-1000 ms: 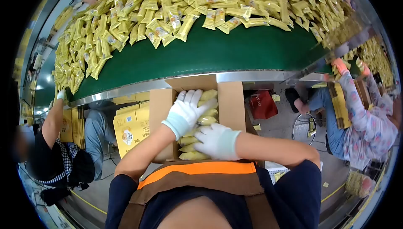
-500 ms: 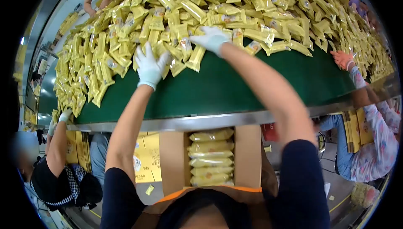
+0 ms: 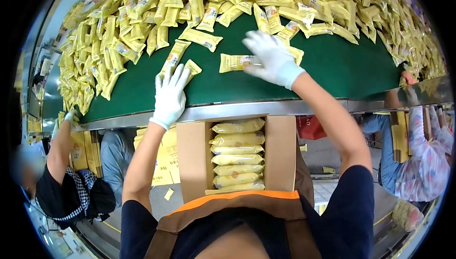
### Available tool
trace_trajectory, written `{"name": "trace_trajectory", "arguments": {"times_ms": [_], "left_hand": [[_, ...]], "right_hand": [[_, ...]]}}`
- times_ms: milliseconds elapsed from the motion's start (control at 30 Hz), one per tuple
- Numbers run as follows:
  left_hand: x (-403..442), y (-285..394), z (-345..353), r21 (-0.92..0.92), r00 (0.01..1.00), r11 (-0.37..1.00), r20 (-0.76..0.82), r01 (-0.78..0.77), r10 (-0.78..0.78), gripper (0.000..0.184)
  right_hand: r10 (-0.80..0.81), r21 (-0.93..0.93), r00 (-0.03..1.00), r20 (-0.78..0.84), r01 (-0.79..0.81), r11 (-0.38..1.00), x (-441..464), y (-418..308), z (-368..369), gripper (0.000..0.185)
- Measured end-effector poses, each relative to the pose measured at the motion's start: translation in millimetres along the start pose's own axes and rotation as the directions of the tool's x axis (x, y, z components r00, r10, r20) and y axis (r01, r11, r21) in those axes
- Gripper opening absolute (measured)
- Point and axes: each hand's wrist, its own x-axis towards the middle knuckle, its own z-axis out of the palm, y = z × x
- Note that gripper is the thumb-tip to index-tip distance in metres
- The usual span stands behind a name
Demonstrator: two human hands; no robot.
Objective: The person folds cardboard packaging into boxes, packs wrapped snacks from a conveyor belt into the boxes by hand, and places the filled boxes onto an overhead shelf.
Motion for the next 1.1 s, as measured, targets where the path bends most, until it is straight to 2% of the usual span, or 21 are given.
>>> {"name": "trace_trajectory", "arguments": {"times_ms": [33, 67, 167, 200, 233, 300, 367, 433, 467, 500, 567, 600, 633, 700, 733, 767, 833, 867, 933, 1000, 1100], "left_hand": [[-6.6, 3.6, 4.1, -0.096, 0.998, 0.995, -0.048, 0.025, -0.03, 0.066], [-11.9, 4.0, 5.0, -0.042, 0.997, 0.999, -0.082, -0.014, 0.01, 0.061], [-20.3, 11.3, -3.6, -0.331, 0.987, 0.931, 0.005, 0.153, -0.161, 0.058], [-17.2, 12.1, -17.1, -0.397, 0.987, 0.904, 0.047, 0.158, -0.152, 0.056], [-14.5, 9.0, -18.7, -0.58, 0.984, 0.807, -0.05, 0.113, -0.173, 0.057], [2.6, -4.2, -37.3, -0.557, 0.948, 0.805, -0.087, 0.207, -0.305, 0.055], [30.5, -38.3, -23.0, -0.641, 0.833, 0.725, -0.239, 0.25, -0.499, 0.053], [55.3, -78.6, 0.0, -0.649, 0.812, 0.632, -0.038, 0.424, -0.583, 0.051], [60.9, -95.7, 25.6, -0.589, 0.85, 0.695, -0.027, 0.412, -0.527, 0.052], [63.1, -96.9, 31.2, -0.574, 0.869, 0.676, 0.142, 0.462, -0.474, 0.051], [63.1, -100.0, 54.1, -0.251, 0.862, 0.828, 0.054, 0.501, -0.505, 0.051], [63.9, -92.3, 49.2, -0.232, 0.864, 0.835, 0.054, 0.499, -0.501, 0.05], [59.8, -96.9, 59.2, -0.222, 0.881, 0.86, -0.008, 0.46, -0.473, 0.051], [63.1, -87.3, 43.5, -0.145, 0.864, 0.852, 0.061, 0.503, -0.5, 0.056], [63.2, -84.3, 40.3, -0.019, 0.87, 0.871, 0.062, 0.491, -0.489, 0.066], [63.9, -81.6, 36.7, 0.15, 0.893, 0.889, 0.063, 0.432, -0.445, 0.079], [65.1, -70.6, 22.0, 0.298, 0.916, 0.895, 0.124, 0.332, -0.381, 0.091], [69.0, -63.6, 14.1, 0.326, 0.891, 0.884, 0.197, 0.334, -0.41, 0.093], [74.7, -47.7, 2.2, 0.378, 0.814, 0.859, 0.334, 0.345, -0.475, 0.098], [73.3, -45.3, 10.1, 0.373, 0.797, 0.833, 0.299, 0.409, -0.525, 0.096], [76.6, -43.1, 18.8, 0.362, 0.8, 0.813, 0.232, 0.457, -0.553, 0.09]], "right_hand": [[0.091, 0.069, 0.994, -0.061, -0.086, 0.994, -8.8, 4.6, 1.4, 0.059], [0.114, -0.025, 0.993, -0.024, -0.114, 0.993, -19.2, 14.4, 8.2, 0.049], [0.163, -0.003, 0.984, 0.077, -0.163, 0.987, -24.4, 12.8, 0.5, 0.041], [0.146, -0.007, 0.988, 0.04, -0.146, 0.989, -26.5, 23.9, 3.6, 0.036], [0.213, -0.008, 0.975, 0.064, -0.213, 0.977, -27.4, 25.1, -6.8, 0.036], [0.238, 0.133, 0.971, -0.008, -0.234, 0.963, -39.3, 50.3, -0.8, 0.038], [0.286, 0.083, 0.958, -0.021, -0.284, 0.955, -50.1, 45.2, -4.6, 0.043], [0.345, -0.035, 0.938, 0.038, -0.344, 0.938, -53.4, 42.0, -5.7, 0.046], [0.339, -0.031, 0.94, 0.032, -0.338, 0.941, -52.4, 43.2, -6.3, 0.048], [0.309, 0.061, 0.951, 0.02, -0.309, 0.949, -48.4, 41.3, -10.8, 0.047], [0.267, 0.236, 0.964, -0.016, -0.256, 0.938, -38.1, 34.3, -25.9, 0.046], [0.155, 0.186, 0.972, -0.179, -0.122, 0.975, -29.3, 29.8, -25.1, 0.044], [0.152, 0.262, 0.972, -0.179, -0.102, 0.96, -16.1, 14.8, -35.4, 0.043], [0.052, 0.237, 0.974, -0.22, 0.001, 0.971, 13.6, 7.3, -26.0, 0.038], [-0.069, 0.189, 0.967, -0.245, 0.118, 0.975, 28.3, 14.4, -6.2, 0.037], [-0.107, 0.123, 0.994, -0.021, 0.108, 0.986, 37.5, 17.4, 10.6, 0.038], [-0.011, 0.126, 0.99, 0.139, -0.007, 0.992, 35.8, 5.4, 28.4, 0.041], [0.001, 0.195, 0.978, 0.207, -0.043, 0.98, 34.4, 9.6, 26.2, 0.05], [-0.062, 0.031, 0.982, 0.177, 0.058, 0.998, 18.3, -1.2, 11.6, 0.058], [-0.093, -0.055, 0.986, 0.14, 0.101, 0.993, 1.2, -6.2, 7.2, 0.069], [-0.023, -0.145, 0.996, 0.084, 0.035, 0.989, -13.7, -16.5, 4.7, 0.066]]}}
